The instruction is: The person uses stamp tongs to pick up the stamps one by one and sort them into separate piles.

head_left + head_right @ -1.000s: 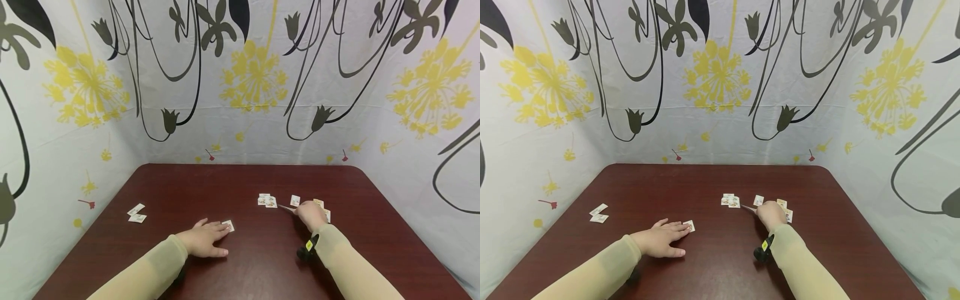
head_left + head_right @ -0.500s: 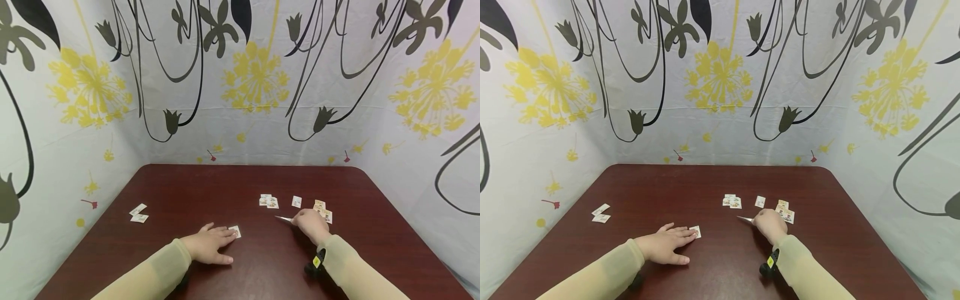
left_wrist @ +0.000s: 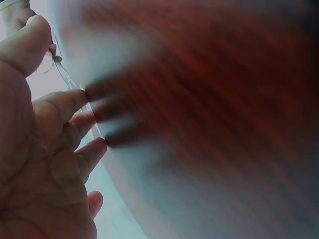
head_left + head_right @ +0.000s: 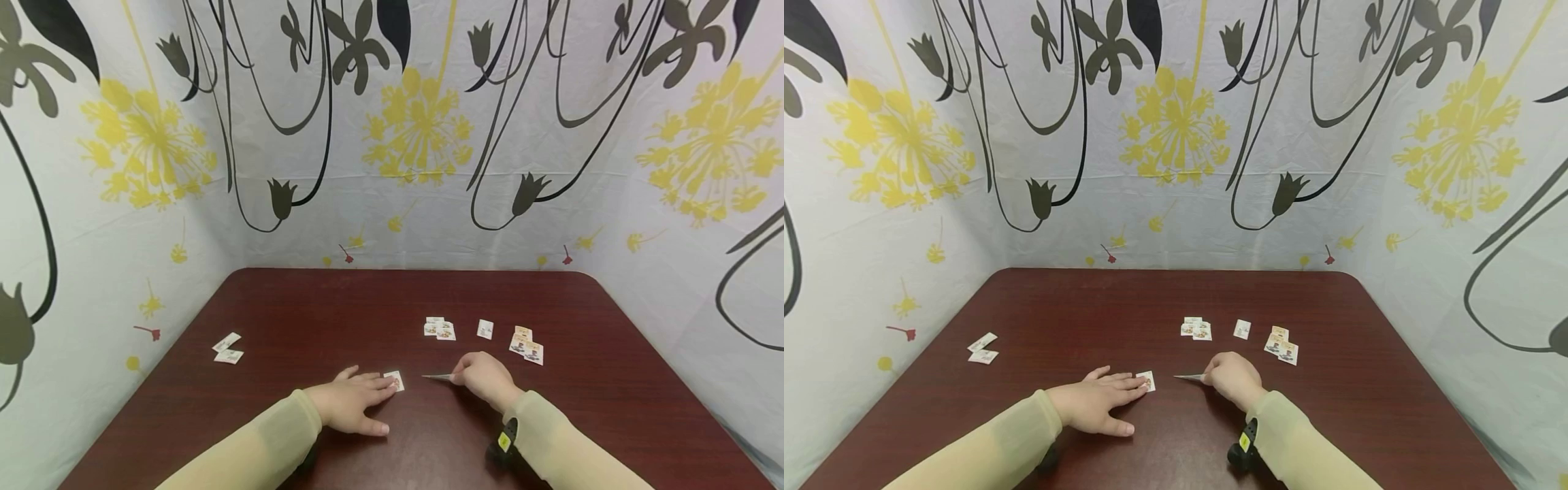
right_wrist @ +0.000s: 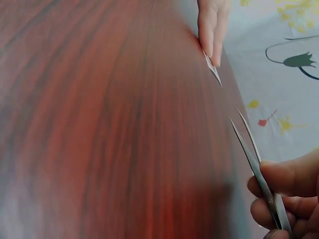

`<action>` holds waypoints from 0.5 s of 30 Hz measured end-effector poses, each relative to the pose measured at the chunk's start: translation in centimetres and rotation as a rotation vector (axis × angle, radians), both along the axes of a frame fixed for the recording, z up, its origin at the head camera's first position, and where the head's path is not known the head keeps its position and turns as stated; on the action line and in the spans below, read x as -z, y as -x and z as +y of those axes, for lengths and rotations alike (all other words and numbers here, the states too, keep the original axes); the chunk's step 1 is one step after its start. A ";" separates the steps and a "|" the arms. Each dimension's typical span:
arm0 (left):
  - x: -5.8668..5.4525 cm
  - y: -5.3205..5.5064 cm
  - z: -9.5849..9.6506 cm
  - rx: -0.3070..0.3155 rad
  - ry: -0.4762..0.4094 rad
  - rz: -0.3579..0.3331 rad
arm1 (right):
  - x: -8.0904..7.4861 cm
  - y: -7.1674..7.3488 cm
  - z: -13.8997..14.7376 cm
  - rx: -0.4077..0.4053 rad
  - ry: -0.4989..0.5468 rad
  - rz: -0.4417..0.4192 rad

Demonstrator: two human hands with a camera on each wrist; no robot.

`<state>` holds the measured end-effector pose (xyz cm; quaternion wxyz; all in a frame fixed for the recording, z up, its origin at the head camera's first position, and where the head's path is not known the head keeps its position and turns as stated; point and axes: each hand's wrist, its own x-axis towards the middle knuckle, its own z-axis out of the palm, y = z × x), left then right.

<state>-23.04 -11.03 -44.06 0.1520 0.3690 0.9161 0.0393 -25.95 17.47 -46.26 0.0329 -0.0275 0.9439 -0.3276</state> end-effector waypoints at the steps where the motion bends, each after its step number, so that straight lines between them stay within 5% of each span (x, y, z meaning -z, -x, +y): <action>1: 0.0 0.0 0.0 0.001 0.001 -0.004 | 0.1 0.0 -0.2 -0.005 -0.002 0.000; 15: 0.0 0.1 0.1 0.016 0.003 0.012 | 0.6 0.9 -2.3 -0.040 0.029 -0.008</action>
